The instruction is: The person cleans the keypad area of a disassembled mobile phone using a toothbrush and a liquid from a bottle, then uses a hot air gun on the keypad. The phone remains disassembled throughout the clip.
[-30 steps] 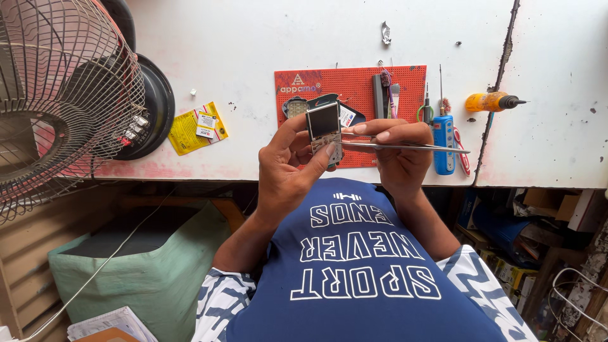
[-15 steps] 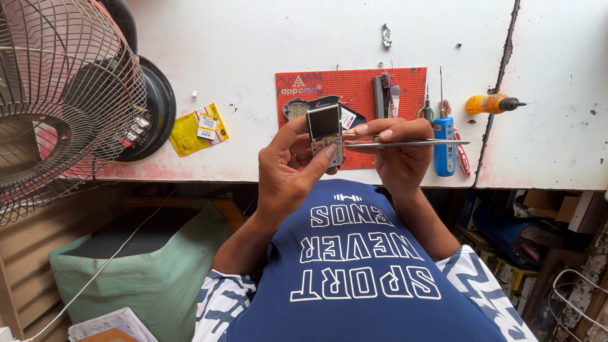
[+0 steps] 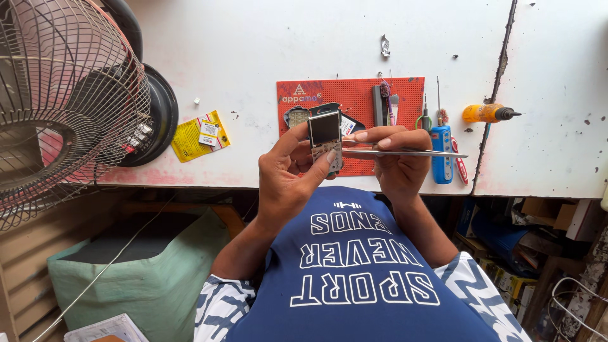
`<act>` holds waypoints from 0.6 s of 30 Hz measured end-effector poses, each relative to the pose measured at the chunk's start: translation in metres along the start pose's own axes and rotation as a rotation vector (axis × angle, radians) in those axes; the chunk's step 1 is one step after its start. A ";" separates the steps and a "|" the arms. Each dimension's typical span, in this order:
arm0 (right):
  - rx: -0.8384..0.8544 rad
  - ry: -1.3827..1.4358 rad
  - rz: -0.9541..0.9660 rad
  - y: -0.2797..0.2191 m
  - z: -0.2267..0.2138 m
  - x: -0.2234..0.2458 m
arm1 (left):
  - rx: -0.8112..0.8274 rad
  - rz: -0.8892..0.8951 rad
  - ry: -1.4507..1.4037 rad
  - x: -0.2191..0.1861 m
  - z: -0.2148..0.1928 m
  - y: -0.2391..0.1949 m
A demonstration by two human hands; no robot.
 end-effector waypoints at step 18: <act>0.020 -0.060 -0.117 0.000 -0.001 -0.002 | -0.006 0.000 0.005 -0.001 0.002 0.004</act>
Point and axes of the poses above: each hand's wrist, its own y-axis towards the middle knuckle, its own z-axis out of the palm, x = y × z, the point moved 2 cm from there along y, towards the middle knuckle, and after that the axes turned 8 degrees about -y, right-handed, at the moved point
